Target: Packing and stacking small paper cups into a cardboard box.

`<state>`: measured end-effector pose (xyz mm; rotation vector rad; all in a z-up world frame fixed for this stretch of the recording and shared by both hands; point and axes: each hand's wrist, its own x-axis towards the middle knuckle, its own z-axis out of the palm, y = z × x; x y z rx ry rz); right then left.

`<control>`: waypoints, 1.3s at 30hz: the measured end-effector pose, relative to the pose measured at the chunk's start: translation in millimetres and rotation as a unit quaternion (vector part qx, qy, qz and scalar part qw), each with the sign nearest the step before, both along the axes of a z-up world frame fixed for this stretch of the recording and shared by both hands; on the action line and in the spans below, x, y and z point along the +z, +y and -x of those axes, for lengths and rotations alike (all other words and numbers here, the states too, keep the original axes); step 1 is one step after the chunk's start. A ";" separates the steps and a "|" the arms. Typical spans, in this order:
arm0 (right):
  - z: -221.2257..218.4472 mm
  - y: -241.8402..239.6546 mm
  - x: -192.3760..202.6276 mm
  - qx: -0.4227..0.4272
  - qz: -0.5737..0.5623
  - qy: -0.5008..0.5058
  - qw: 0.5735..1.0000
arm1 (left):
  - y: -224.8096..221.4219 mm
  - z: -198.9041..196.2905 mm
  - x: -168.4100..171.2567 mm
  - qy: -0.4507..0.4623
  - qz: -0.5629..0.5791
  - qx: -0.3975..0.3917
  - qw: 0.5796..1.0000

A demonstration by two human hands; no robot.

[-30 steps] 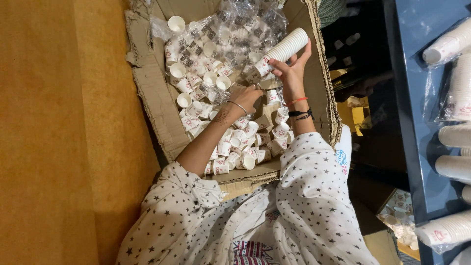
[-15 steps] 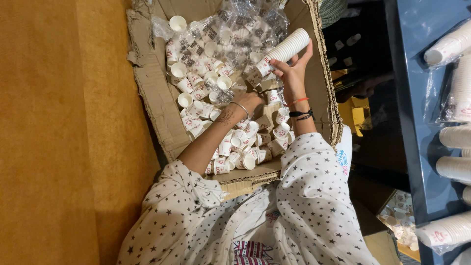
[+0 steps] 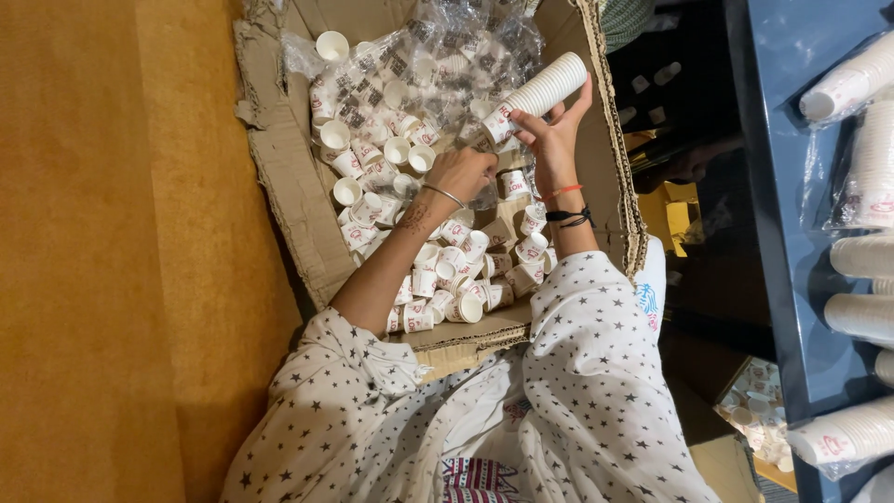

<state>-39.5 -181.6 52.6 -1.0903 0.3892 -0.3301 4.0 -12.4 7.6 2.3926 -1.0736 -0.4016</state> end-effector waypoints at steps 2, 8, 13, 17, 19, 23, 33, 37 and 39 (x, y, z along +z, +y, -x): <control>0.6 -0.1 2.6 -0.006 0.003 0.004 1.000 | -1.0 -1.5 2.4 -0.005 0.016 0.010 1.000; -2.1 -3.1 -2.7 -0.017 -0.001 0.006 1.000 | -2.8 -3.7 12.4 -0.005 0.068 0.051 0.996; -0.6 -3.0 -1.2 -0.016 -0.088 0.000 0.996 | -3.5 -8.5 2.7 -0.031 0.089 0.073 0.993; -0.7 -3.7 -3.3 -0.013 -0.098 0.007 0.995 | -2.0 -9.0 5.2 -0.032 0.100 0.064 0.992; -0.7 -3.5 -3.7 -0.013 -0.102 0.008 0.995 | -1.5 -7.4 9.0 -0.038 0.110 0.062 0.991; -1.8 -4.7 -5.7 -0.011 -0.100 0.004 0.995 | -3.1 -9.5 8.5 -0.020 0.080 0.092 0.992; -2.1 -3.2 -1.5 -0.016 -0.098 0.012 0.995 | 0.9 -22.8 -9.4 0.008 0.120 0.187 0.975; -2.4 -2.5 -1.1 -0.014 -0.087 0.011 0.996 | 0.7 -25.9 14.7 0.207 0.092 0.239 0.944; -1.4 -1.3 0.7 -0.017 -0.102 0.009 0.995 | 0.7 -30.3 7.7 0.251 0.101 0.267 0.925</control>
